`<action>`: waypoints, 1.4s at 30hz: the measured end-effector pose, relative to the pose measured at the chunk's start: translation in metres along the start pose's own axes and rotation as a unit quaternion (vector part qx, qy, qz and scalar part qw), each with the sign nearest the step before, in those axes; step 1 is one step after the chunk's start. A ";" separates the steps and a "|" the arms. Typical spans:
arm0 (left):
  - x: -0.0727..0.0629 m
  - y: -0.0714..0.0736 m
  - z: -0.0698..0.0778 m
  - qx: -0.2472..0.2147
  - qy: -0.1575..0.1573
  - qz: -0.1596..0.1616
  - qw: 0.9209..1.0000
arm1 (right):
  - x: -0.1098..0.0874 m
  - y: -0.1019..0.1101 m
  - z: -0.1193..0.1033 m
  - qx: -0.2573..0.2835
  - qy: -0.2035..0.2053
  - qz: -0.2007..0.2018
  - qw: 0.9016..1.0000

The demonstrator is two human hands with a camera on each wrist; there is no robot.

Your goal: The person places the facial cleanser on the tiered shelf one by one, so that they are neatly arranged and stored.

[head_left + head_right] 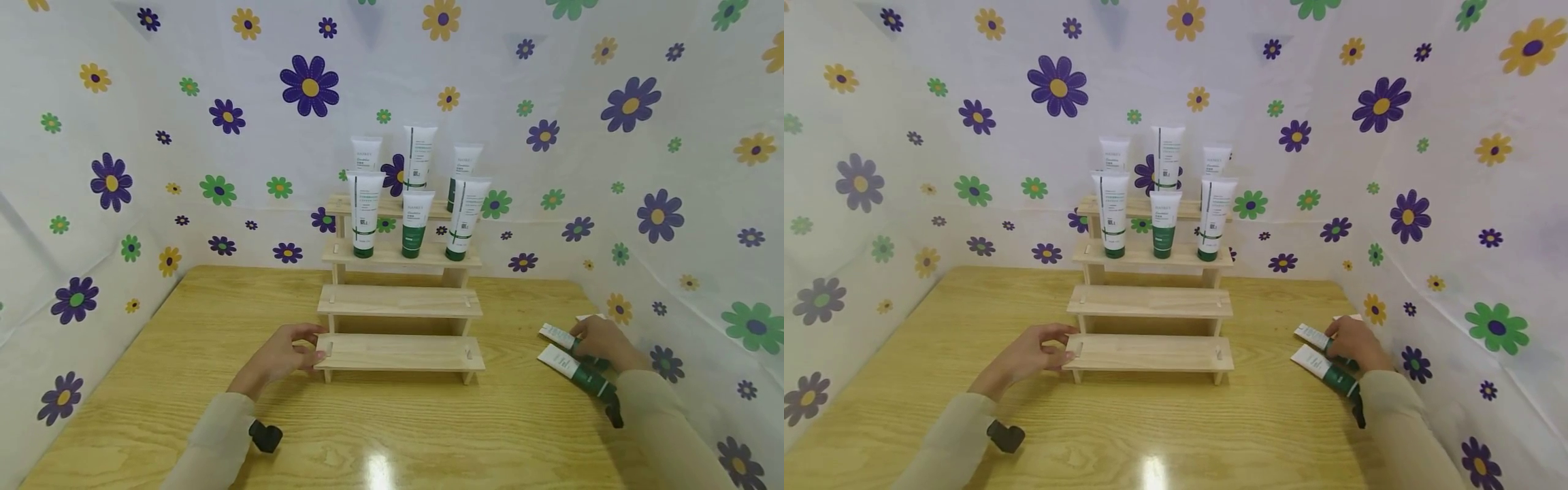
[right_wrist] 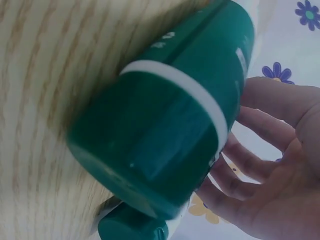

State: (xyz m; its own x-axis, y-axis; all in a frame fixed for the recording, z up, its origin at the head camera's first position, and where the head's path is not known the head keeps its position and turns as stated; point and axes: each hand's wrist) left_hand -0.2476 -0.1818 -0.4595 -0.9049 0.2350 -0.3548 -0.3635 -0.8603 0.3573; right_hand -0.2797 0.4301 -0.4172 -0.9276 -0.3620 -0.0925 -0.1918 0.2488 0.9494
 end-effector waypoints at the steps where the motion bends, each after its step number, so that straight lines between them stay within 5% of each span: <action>1: 0.000 0.000 0.000 0.001 -0.001 0.000 1.000 | 0.000 -0.001 0.000 -0.004 0.003 0.003 1.000; 9: 0.001 0.000 -0.001 0.004 -0.004 0.000 1.000 | 0.001 0.001 0.003 -0.025 0.035 0.012 0.999; 20: 0.001 -0.001 -0.001 -0.003 -0.003 -0.006 1.000 | -0.002 0.003 0.003 0.012 0.094 0.056 0.994; 31: 0.001 0.000 -0.001 -0.002 -0.009 -0.006 1.000 | 0.004 0.026 -0.028 0.106 0.143 0.086 0.980; 42: -0.001 0.000 0.001 0.001 -0.011 -0.006 1.000 | 0.014 0.042 -0.064 0.138 0.150 0.112 0.973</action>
State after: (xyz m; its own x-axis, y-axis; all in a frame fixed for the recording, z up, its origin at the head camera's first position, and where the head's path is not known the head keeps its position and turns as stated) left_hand -0.2472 -0.1817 -0.4580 -0.9053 0.2548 -0.3399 -0.3746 -0.8564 0.3554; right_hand -0.2801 0.3778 -0.3594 -0.8286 -0.5069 0.2377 -0.1138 0.5682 0.8150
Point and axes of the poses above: each hand's wrist, its own x-axis towards the middle knuckle, its own y-axis out of the back of the hand, z = x × y, and after that the axes turned 15 degrees about y, right-handed
